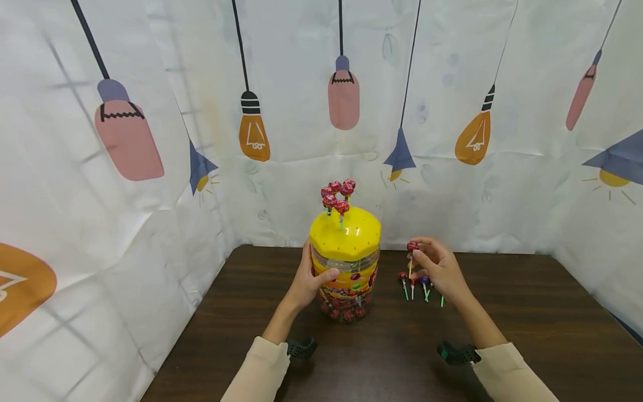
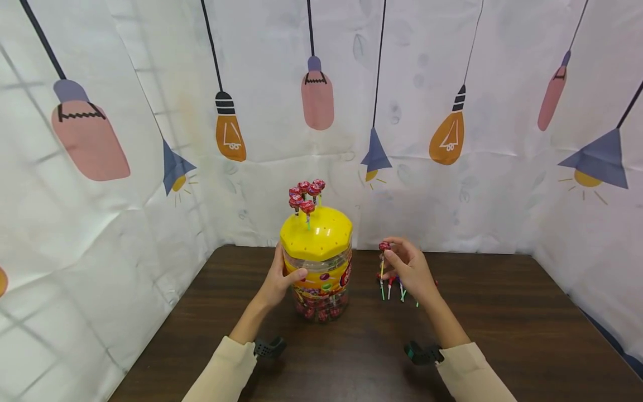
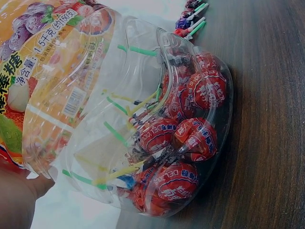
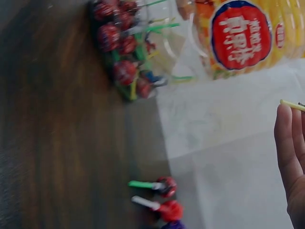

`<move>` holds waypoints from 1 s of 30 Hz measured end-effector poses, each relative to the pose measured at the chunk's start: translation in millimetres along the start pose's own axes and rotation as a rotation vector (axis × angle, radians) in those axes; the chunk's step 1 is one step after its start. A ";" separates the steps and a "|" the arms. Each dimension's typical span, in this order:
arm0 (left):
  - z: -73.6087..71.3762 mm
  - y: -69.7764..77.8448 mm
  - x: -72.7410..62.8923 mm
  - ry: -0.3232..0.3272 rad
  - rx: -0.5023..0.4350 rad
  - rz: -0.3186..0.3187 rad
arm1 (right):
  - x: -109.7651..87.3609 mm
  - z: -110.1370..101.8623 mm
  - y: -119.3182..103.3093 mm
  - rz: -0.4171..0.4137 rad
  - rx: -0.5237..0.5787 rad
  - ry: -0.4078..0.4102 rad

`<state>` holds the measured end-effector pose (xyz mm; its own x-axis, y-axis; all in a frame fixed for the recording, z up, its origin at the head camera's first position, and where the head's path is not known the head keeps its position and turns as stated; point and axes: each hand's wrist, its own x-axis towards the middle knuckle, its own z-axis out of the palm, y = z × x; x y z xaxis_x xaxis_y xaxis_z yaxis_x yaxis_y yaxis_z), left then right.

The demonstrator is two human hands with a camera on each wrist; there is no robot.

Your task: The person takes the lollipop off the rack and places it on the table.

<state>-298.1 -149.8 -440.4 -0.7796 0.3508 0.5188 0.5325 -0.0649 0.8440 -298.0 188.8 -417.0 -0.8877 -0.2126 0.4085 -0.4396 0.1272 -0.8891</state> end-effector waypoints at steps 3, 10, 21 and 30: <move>0.0 1.0 -0.1 -0.002 -0.009 -0.002 | -5.9 -0.4 7.8 0.024 0.003 0.001; -0.2 1.9 -0.1 -0.003 -0.018 -0.003 | -17.1 -1.3 20.8 0.066 0.008 -0.041; 0.4 -1.1 0.0 -0.008 -0.012 0.008 | -24.5 -9.4 40.9 0.120 0.041 -0.133; -0.5 -1.1 -0.4 0.002 -0.007 -0.002 | -25.2 -13.2 51.6 0.206 0.035 -0.194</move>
<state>-298.5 -150.4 -441.5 -0.7811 0.3494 0.5176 0.5287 -0.0709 0.8458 -300.2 213.5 -470.4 -0.9135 -0.3675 0.1743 -0.2445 0.1537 -0.9574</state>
